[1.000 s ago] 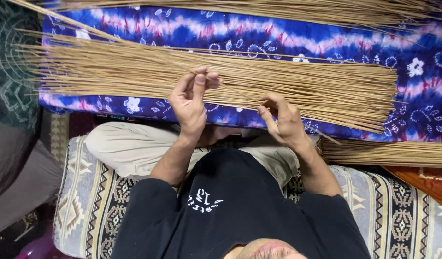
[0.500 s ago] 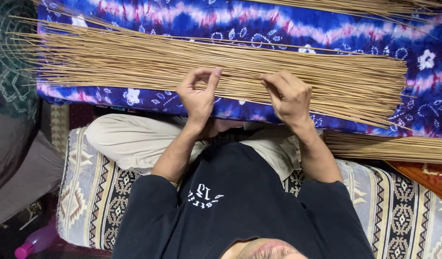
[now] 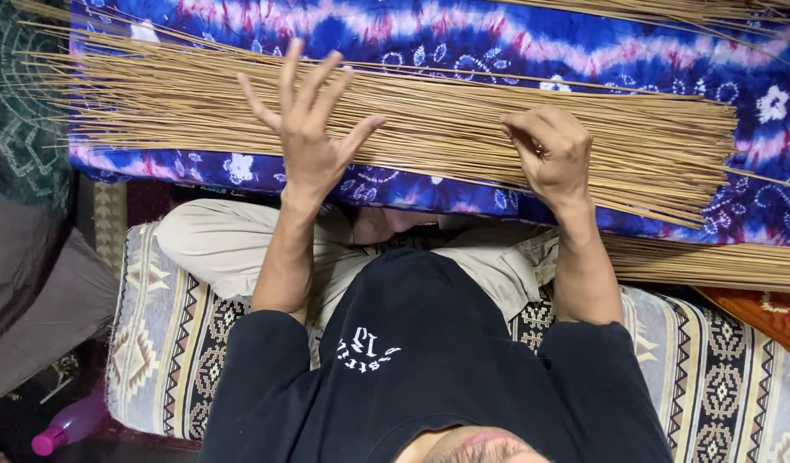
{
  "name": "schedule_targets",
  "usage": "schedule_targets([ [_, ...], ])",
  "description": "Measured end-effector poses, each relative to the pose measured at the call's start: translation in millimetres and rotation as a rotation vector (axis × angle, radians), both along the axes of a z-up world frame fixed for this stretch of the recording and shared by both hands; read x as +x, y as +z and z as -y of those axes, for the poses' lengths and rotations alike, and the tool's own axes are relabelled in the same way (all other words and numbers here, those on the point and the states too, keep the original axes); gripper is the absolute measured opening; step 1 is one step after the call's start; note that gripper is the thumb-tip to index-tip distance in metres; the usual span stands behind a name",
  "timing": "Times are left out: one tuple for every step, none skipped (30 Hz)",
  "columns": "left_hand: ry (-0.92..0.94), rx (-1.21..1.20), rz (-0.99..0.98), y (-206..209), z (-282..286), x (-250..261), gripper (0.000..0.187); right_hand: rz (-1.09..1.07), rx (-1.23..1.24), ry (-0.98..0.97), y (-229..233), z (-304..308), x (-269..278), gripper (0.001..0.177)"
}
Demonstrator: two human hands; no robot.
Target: Sorting and aligning thin wooden sticks on a patterned cloth to create organized bundles.
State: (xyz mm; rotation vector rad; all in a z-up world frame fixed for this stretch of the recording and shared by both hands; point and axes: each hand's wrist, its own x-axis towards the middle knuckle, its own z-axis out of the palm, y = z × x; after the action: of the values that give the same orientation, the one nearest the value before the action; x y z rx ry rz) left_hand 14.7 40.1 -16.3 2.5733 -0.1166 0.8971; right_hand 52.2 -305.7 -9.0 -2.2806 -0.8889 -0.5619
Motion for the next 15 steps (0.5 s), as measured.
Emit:
schedule_targets([
  [-0.068, 0.002, -0.017, 3.1, 5.3, -0.3, 0.056, 0.011, -0.019, -0.004, -2.6, 0.8, 0.4, 0.005],
  [-0.07, 0.001, -0.016, 3.2, 9.0, 0.2, 0.056, 0.012, -0.02, -0.006, -3.1, 0.5, 0.3, 0.005],
  [-0.112, -0.074, -0.069, 3.2, 12.7, 0.7, 0.047, 0.035, -0.038, -0.013, -3.7, 0.1, 0.3, 0.005],
  [-0.152, -0.149, -0.123, 3.2, 16.4, 0.2, 0.037, 0.057, -0.056, -0.019, -4.7, -0.4, -0.4, 0.005],
  [-0.153, -0.149, -0.124, 1.0, 18.5, 1.4, 0.037, 0.056, -0.057, -0.02, -4.7, -0.6, -1.0, 0.005],
  [-0.167, -0.202, -0.118, -1.0, 20.7, 2.9, 0.023, 0.065, -0.074, -0.028, -4.5, -0.8, -1.4, 0.005],
  [-0.182, -0.255, -0.111, -2.9, 22.9, 4.5, 0.01, 0.075, -0.092, -0.037, -4.3, -0.9, -1.8, 0.005],
  [-0.184, -0.254, -0.111, -9.6, 21.8, 6.0, 0.01, 0.075, -0.091, -0.039, -3.4, -1.4, -1.9, 0.005],
  [-0.178, -0.293, -0.127, -16.3, 20.8, 7.5, 0.013, 0.08, -0.108, -0.044, -2.6, -1.8, -2.1, 0.005],
  [-0.172, -0.33, -0.146, -23.1, 19.4, 8.0, 0.017, 0.083, -0.124, -0.05, -2.1, -2.5, -2.9, 0.006],
  [-0.173, -0.329, -0.148, -24.9, 18.9, 7.1, 0.017, 0.081, -0.122, -0.051, -3.3, -2.7, -2.6, 0.006],
  [-0.153, -0.36, -0.137, -26.8, 18.1, 6.1, 0.014, 0.087, -0.131, -0.047, -4.4, -3.1, -2.0, 0.005],
  [-0.134, -0.391, -0.126, -28.6, 17.4, 5.1, 0.011, 0.093, -0.14, -0.043, -5.5, -3.5, -1.5, 0.005],
  [-0.134, -0.389, -0.127, -29.0, 15.8, 5.2, 0.011, 0.092, -0.138, -0.044, -5.1, -4.7, -1.4, 0.005],
  [-0.125, -0.443, -0.132, -29.4, 14.2, 5.3, 0.017, 0.094, -0.166, -0.056, -4.7, -5.9, -1.3, 0.004],
])
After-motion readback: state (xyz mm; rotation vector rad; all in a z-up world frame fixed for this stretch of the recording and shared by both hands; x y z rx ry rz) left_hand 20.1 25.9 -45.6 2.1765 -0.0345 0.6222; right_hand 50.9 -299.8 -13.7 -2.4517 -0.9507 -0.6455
